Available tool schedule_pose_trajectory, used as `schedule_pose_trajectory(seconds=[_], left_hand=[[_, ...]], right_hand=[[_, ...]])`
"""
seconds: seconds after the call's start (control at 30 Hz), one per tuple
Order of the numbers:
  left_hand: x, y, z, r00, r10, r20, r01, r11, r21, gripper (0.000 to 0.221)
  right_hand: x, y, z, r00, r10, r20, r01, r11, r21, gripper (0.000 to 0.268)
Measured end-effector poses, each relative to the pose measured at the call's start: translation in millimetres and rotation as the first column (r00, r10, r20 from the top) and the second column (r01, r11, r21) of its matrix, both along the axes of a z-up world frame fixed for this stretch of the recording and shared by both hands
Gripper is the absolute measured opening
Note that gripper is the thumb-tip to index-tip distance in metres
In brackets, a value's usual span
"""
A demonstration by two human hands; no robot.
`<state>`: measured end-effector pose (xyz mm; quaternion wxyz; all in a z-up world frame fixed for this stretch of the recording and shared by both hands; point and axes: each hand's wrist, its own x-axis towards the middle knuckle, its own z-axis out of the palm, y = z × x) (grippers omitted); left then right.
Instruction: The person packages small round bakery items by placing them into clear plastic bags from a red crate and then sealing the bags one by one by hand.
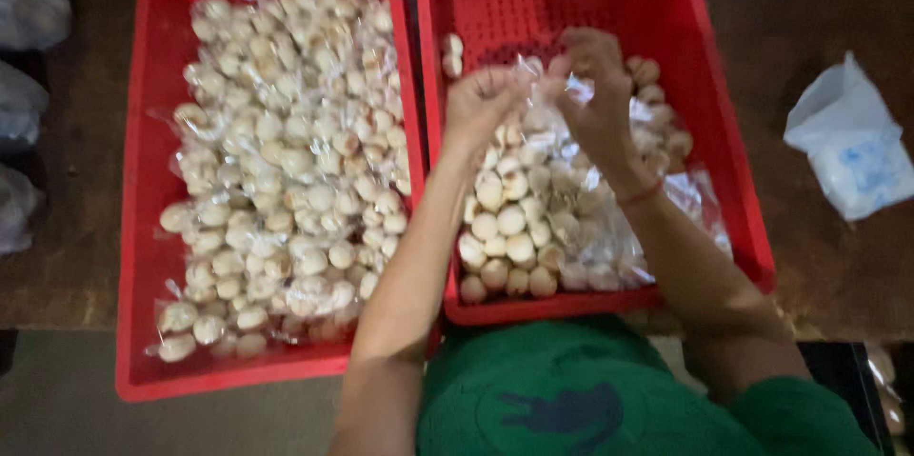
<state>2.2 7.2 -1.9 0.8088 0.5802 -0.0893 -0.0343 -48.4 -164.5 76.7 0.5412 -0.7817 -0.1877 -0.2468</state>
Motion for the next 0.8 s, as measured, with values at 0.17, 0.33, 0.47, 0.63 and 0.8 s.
schedule_pose_trajectory(seconds=[0.17, 0.33, 0.47, 0.63, 0.8], left_hand=[[-7, -2, 0, 0.909, -0.257, -0.327, 0.190, 0.956, -0.224, 0.017], [6, 26, 12, 0.989, -0.118, -0.093, 0.081, 0.941, -0.329, 0.013], [11, 61, 49, 0.966, 0.226, -0.124, -0.257, 0.885, -0.387, 0.011], [8, 51, 47, 0.971, 0.230, -0.066, -0.237, 0.963, -0.125, 0.007], [17, 60, 36, 0.949, -0.050, -0.311, -0.077, 0.921, -0.383, 0.014]], right_hand=[[3, -9, -19, 0.981, 0.193, 0.008, -0.193, 0.981, -0.029, 0.006], [42, -26, -47, 0.990, -0.136, -0.037, 0.130, 0.983, -0.132, 0.008], [59, -12, -30, 0.982, -0.126, -0.141, 0.124, 0.992, -0.027, 0.004], [65, 35, 25, 0.919, 0.266, 0.289, -0.167, 0.931, -0.325, 0.015], [73, 62, 38, 0.847, 0.511, 0.148, -0.496, 0.859, -0.126, 0.011]])
